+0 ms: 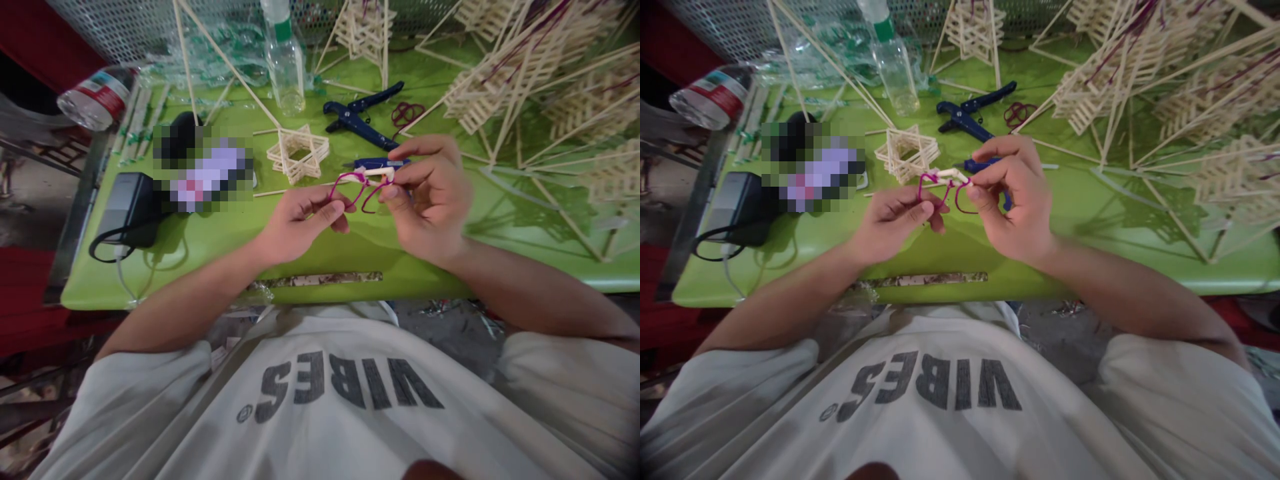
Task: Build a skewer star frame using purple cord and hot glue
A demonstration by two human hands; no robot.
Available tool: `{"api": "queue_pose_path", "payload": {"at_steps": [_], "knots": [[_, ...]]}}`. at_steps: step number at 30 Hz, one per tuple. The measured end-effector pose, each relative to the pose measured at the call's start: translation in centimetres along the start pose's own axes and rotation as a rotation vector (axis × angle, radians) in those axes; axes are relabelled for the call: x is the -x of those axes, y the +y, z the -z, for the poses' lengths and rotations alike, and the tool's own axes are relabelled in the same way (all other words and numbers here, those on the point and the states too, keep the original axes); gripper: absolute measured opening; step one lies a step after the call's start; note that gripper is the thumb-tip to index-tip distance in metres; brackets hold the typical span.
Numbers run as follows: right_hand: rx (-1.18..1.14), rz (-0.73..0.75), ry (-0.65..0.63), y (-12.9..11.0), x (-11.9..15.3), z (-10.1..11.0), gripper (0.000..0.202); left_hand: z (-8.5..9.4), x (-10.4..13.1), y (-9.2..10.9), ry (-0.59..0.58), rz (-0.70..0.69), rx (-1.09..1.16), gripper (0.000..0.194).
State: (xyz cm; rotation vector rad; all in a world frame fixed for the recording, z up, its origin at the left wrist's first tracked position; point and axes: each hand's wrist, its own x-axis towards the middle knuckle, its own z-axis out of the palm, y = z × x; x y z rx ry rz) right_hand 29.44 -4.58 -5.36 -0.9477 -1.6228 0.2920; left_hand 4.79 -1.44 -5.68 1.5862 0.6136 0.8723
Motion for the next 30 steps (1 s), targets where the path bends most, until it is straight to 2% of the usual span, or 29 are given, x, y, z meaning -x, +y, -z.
{"api": "queue_pose_path", "payload": {"at_steps": [6,11,14,19,24,26,30], "knots": [[0.098,0.025,0.075,0.6,-0.3,0.3,0.026,0.4,-0.5,-0.7,0.107,0.102,0.007,0.035],[0.192,0.015,0.117,1.4,-0.8,1.1,0.036,0.5,-0.7,-1.1,0.142,0.091,0.05,0.04],[0.178,0.058,0.147,2.0,-1.1,1.6,0.031,0.4,-0.7,-1.0,0.146,0.105,0.081,0.04],[0.193,0.153,0.169,2.7,-1.5,2.1,0.026,0.2,-0.6,-0.1,0.165,0.236,0.044,0.021],[0.275,0.216,0.201,2.5,-2.2,2.9,0.026,0.8,-0.7,-1.1,0.209,0.291,-0.082,0.029],[0.337,0.259,0.214,2.4,-2.6,3.2,0.025,1.3,-0.7,-1.8,0.254,0.224,-0.183,0.032],[0.393,0.351,0.192,2.5,-2.5,3.2,0.019,1.6,-0.6,-2.0,0.325,-0.127,-0.345,0.032]]}}
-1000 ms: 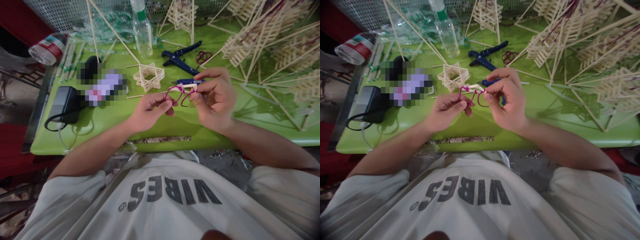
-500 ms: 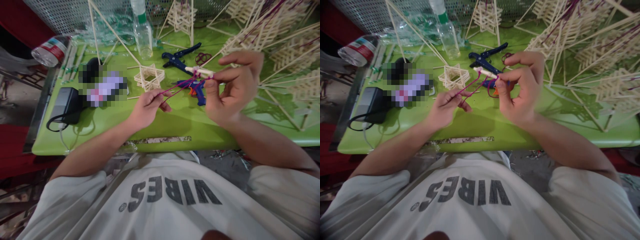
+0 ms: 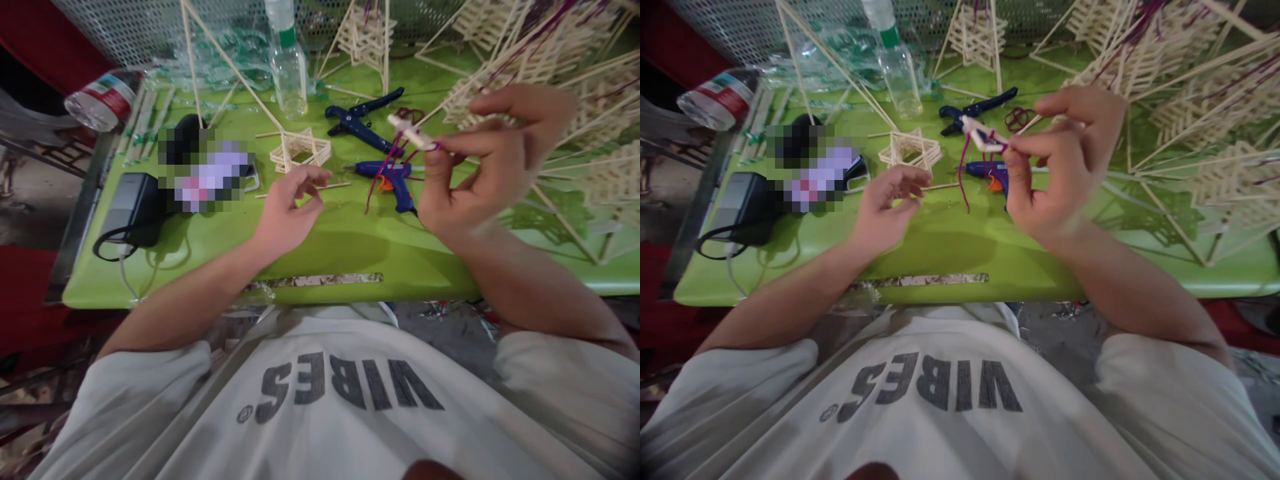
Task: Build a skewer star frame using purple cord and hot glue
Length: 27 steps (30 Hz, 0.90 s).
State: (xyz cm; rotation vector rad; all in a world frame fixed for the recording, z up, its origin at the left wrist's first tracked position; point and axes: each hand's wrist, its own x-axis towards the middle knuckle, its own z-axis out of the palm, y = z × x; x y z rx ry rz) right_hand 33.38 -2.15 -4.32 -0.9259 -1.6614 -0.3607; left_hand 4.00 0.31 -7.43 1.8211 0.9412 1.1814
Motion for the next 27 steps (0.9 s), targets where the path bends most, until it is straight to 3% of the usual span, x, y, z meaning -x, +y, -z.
{"api": "queue_pose_path", "payload": {"at_steps": [2,4,8,11,13,17,21,27], "knots": [[-0.044,-0.016,-0.055,-0.1,0.6,-0.1,0.023,-0.1,0.3,0.6,0.038,-0.143,0.037,0.022],[-0.071,-0.111,-0.194,-0.3,1.4,-0.1,0.028,-0.3,0.6,1.4,0.056,-0.226,0.073,0.014],[-0.167,-0.196,-0.34,-0.8,2.2,0.3,0.025,-0.8,1.0,2.1,0.075,-0.271,0.085,0.009],[-0.122,-0.144,-0.38,-1.6,2.0,0.5,0.017,-0.9,1.0,2.0,0.073,-0.3,0.088,0.009],[-0.081,-0.005,-0.348,-2.1,1.9,0.3,0.012,-0.9,0.9,1.9,0.078,-0.317,0.087,0.009],[-0.023,0.315,-0.109,-2.8,1.9,-0.3,0.036,-0.8,1.0,1.8,0.105,-0.342,0.067,0.009],[0.049,0.272,-0.2,-2.9,2.1,-0.5,0.037,-0.8,1.1,1.9,0.102,-0.355,0.056,0.009],[-0.054,0.332,-0.09,-2.8,1.9,-1.0,0.026,-0.6,0.9,2.3,0.083,-0.404,0.028,0.006]]}}
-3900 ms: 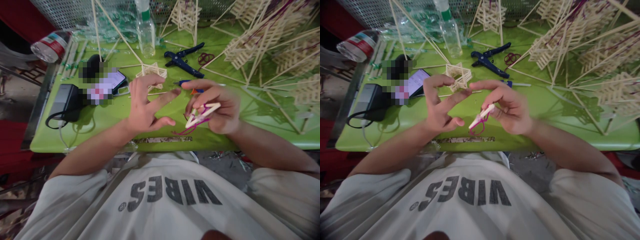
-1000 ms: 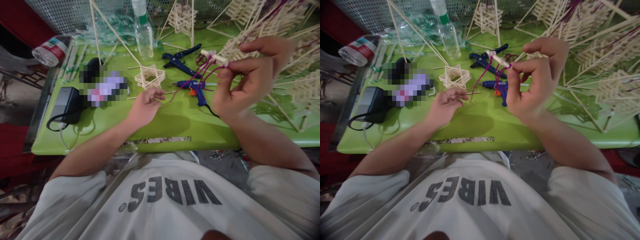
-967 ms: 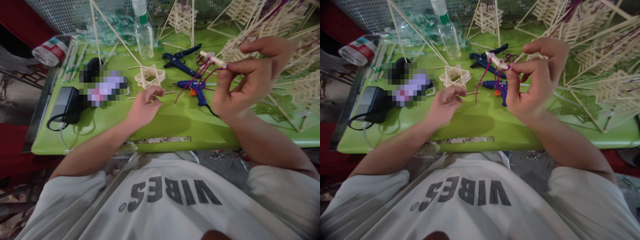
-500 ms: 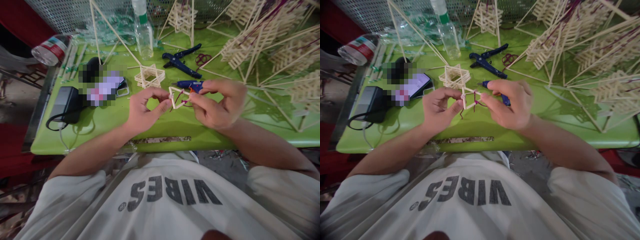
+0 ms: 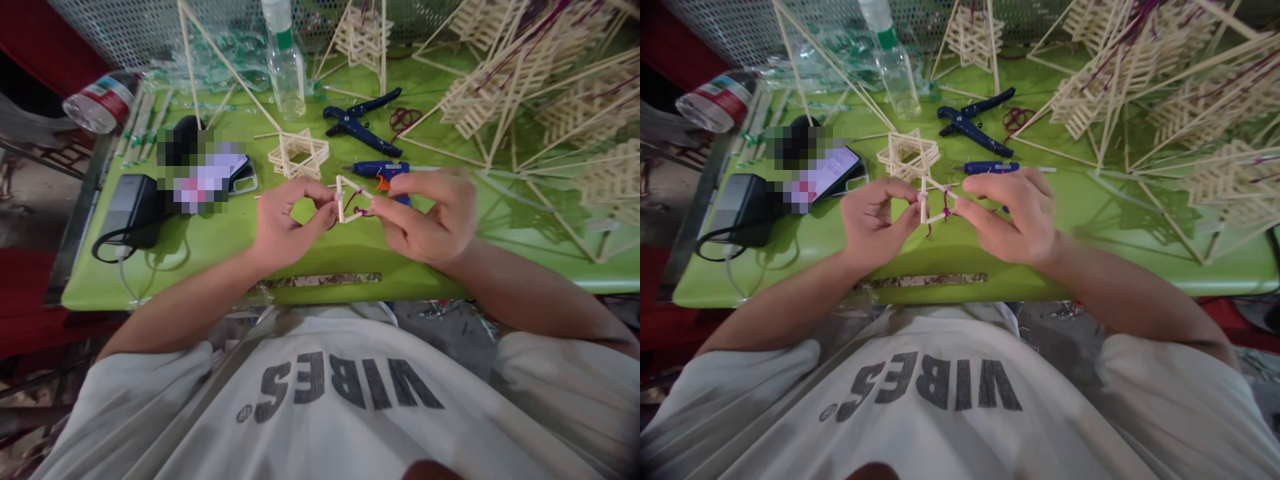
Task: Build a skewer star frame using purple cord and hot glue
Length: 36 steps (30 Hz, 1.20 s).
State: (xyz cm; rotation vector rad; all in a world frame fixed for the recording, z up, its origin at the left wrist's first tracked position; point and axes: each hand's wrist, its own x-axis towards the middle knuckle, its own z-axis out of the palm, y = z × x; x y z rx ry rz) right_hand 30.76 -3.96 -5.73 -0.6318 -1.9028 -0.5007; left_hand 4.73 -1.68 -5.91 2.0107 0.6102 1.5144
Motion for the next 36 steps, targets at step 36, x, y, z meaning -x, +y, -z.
{"api": "queue_pose_path", "payload": {"at_steps": [36], "knots": [[-1.112,-1.137,-0.547,-0.7,-2.2,-0.5,0.035,0.1,0.2,-1.5,0.181,0.103,-0.078,0.016]]}}
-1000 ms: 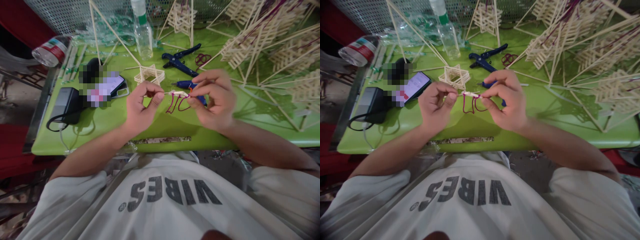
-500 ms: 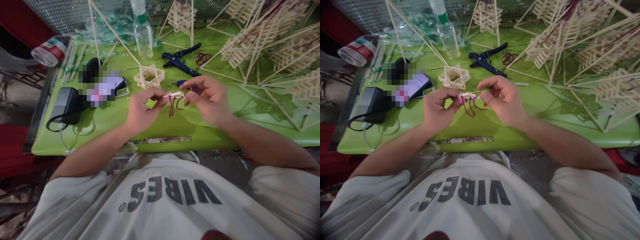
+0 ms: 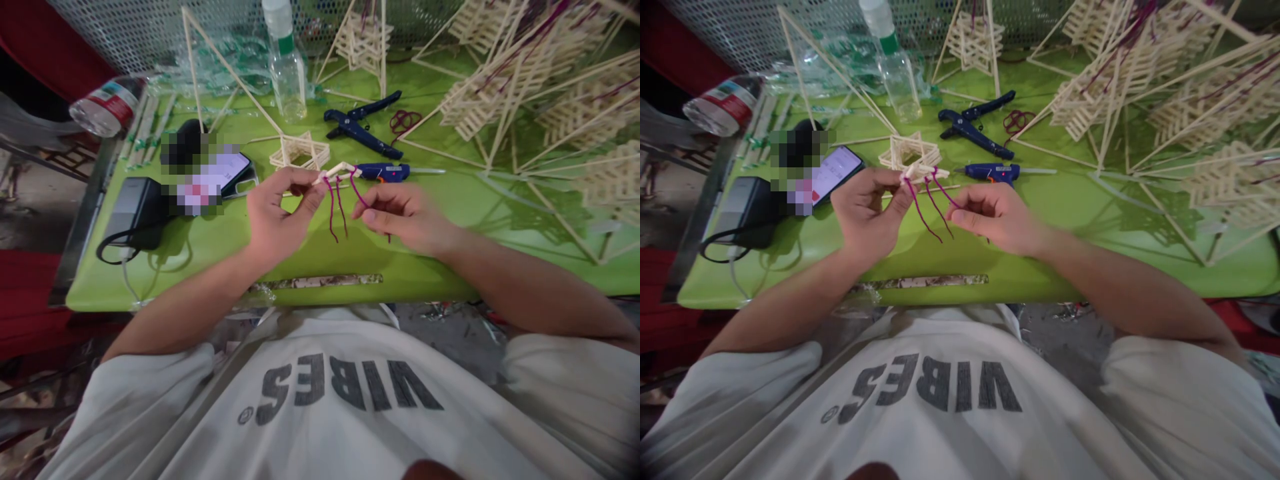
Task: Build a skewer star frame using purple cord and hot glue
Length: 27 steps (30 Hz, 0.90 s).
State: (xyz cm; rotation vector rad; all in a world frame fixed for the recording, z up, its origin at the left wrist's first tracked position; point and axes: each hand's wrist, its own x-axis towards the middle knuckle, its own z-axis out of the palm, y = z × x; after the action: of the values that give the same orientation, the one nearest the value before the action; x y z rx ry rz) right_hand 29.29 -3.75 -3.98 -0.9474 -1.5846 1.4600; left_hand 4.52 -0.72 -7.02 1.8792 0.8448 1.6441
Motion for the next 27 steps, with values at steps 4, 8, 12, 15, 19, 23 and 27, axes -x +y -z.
{"api": "queue_pose_path", "payload": {"at_steps": [4,8,12,15,19,23,27], "knots": [[0.071,0.028,0.046,-0.1,-0.2,-0.3,0.04,0.0,0.0,-0.2,-0.004,-0.006,-0.006,0.016],[0.117,0.023,0.019,-0.1,0.1,-0.1,0.044,0.1,0.0,-0.1,0.009,0.0,0.007,0.013],[0.145,0.057,-0.016,0.0,0.5,0.4,0.044,0.2,-0.1,0.2,0.016,-0.006,0.007,0.012],[0.159,0.094,-0.03,0.2,0.5,0.7,0.041,0.2,-0.2,0.3,0.015,-0.012,-0.02,0.018],[0.125,0.154,-0.032,0.5,0.3,1.1,0.036,0.2,-0.1,0.3,0.007,-0.022,-0.067,0.022],[0.05,0.142,-0.028,0.7,0.1,1.2,0.026,0.2,-0.1,0.7,-0.013,-0.077,-0.114,0.018],[-0.071,0.138,-0.039,0.9,0.0,0.9,0.029,0.2,-0.3,1.1,-0.044,-0.214,-0.185,0.007]]}}
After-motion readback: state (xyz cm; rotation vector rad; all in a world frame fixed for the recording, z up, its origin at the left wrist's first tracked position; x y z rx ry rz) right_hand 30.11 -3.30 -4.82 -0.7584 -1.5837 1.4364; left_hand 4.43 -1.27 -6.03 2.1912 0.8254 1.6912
